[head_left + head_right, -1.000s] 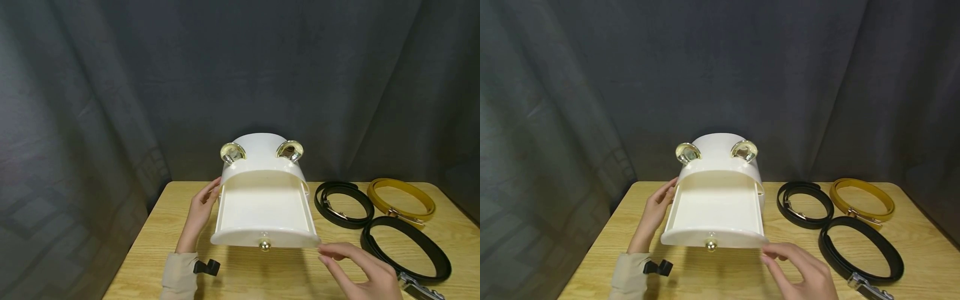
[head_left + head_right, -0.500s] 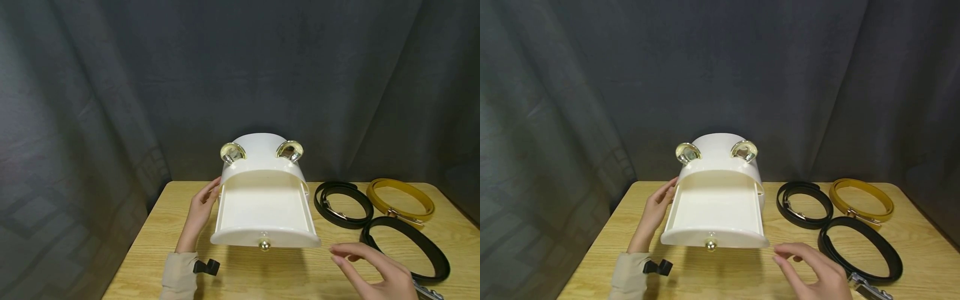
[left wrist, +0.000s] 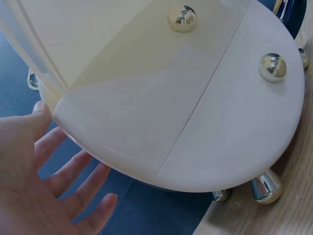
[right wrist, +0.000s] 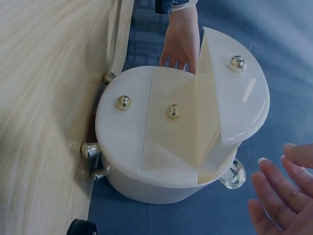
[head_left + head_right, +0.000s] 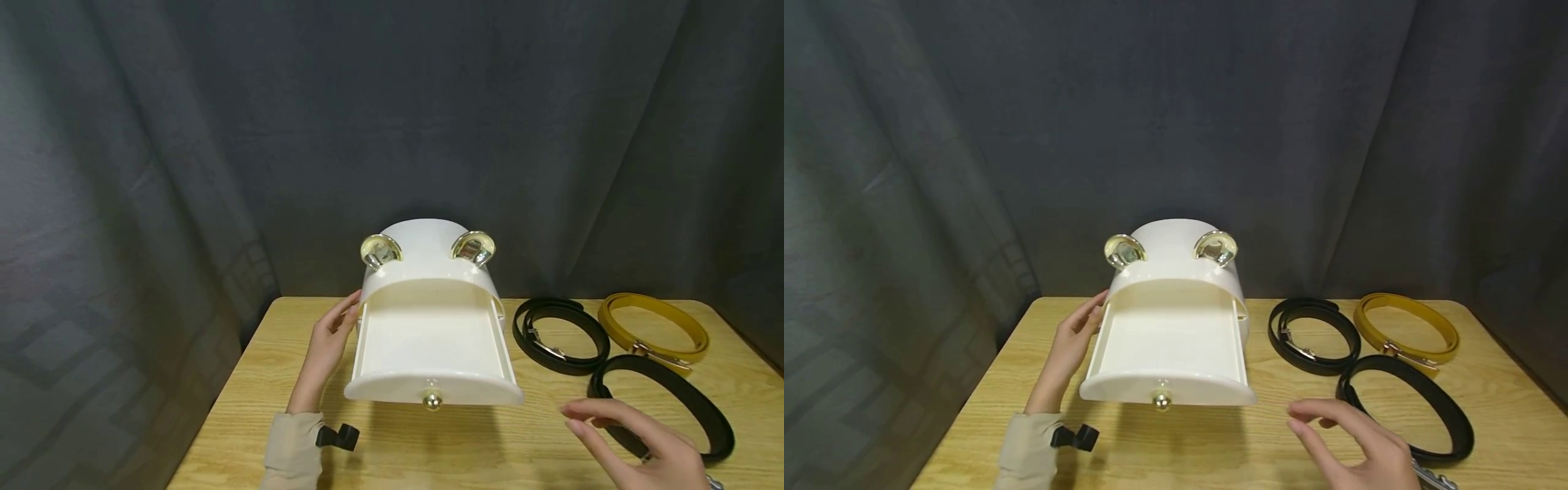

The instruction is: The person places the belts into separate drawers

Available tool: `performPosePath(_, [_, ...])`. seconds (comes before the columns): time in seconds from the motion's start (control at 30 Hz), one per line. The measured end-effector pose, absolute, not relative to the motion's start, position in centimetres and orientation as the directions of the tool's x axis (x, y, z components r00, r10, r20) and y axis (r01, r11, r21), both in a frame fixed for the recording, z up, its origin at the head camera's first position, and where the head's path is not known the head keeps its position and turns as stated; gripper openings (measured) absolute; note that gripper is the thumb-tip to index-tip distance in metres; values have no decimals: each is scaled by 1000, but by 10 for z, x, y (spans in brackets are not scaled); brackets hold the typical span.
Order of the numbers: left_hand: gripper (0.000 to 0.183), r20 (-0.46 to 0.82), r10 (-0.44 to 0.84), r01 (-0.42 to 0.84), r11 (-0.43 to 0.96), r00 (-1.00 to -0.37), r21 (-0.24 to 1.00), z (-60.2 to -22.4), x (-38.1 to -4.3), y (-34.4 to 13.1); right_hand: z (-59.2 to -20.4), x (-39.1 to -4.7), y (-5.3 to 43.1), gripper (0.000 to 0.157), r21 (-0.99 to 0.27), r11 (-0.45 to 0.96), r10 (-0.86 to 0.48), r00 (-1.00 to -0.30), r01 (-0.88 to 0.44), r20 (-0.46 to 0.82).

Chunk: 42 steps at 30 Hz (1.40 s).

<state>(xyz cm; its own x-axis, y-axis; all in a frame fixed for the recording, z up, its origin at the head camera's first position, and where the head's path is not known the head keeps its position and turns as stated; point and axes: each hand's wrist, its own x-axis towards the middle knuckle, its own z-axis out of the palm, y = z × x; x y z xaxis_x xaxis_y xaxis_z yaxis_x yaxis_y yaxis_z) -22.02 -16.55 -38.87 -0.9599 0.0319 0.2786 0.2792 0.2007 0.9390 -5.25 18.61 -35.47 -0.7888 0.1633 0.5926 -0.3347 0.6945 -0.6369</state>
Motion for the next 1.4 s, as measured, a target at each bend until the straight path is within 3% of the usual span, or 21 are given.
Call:
performPosePath(0.47, [41,274,27,273,206,-961,940,-390,-220,-166,-356,-51,208,45,-586,679,63,-760,-443,647])
performPosePath(0.63, [40,265,17,262,211,-964,942,-390,-221,-166,-359,-51,217,46,-588,678,50,-771,-440,635])
performPosePath(0.93, [40,261,14,258,213,-965,943,-389,-222,-166,-371,-54,234,39,-629,709,122,-823,-319,555])
performPosePath(1.4, [40,262,19,260,202,-965,944,-389,-222,-166,-385,-59,256,37,-609,723,126,-804,-326,581])
